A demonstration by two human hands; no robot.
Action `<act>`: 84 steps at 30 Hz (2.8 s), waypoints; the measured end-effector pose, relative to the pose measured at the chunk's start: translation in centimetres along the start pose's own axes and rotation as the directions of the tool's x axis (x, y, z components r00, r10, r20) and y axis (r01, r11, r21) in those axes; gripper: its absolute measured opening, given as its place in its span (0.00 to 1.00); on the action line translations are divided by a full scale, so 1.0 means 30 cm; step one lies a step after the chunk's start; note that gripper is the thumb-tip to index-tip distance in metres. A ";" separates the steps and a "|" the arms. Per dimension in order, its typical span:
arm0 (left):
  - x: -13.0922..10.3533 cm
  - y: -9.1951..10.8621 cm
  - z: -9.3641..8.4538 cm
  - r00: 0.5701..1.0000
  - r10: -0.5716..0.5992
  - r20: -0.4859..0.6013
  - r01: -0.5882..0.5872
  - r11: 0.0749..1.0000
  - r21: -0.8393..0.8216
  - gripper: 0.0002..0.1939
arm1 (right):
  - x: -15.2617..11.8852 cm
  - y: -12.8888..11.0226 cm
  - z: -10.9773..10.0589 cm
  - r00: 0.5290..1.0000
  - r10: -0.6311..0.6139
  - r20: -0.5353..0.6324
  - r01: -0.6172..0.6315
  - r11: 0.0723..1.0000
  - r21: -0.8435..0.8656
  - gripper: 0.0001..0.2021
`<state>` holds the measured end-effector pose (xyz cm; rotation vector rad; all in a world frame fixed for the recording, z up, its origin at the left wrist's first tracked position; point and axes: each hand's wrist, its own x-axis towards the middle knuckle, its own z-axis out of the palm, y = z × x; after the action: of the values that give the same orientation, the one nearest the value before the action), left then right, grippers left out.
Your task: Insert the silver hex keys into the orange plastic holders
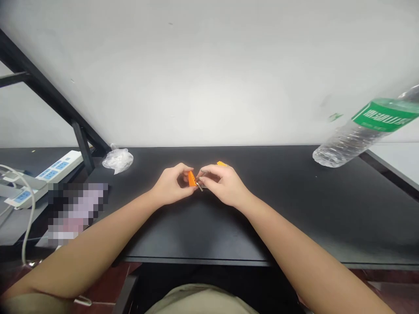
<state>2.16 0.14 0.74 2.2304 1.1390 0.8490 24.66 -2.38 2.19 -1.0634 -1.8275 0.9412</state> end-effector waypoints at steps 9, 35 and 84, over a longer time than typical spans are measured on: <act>0.003 -0.014 0.009 0.997 -0.049 -0.059 0.049 0.999 -0.013 0.23 | -0.006 0.037 0.027 0.991 -0.003 -0.133 -0.004 0.999 -0.053 0.13; -0.004 -0.026 0.025 0.978 0.125 -0.167 -0.088 0.973 0.213 0.23 | 0.009 0.001 0.084 0.998 0.018 0.057 -0.012 0.995 -0.100 0.19; 0.002 -0.034 0.020 0.992 0.118 -0.042 -0.120 0.992 -0.040 0.26 | 0.003 0.030 0.018 0.990 0.087 -0.112 -0.052 0.958 0.281 0.11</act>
<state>2.08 0.65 -0.33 2.2741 1.0032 0.9600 24.42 -2.09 1.21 -0.9909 -1.5131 1.1115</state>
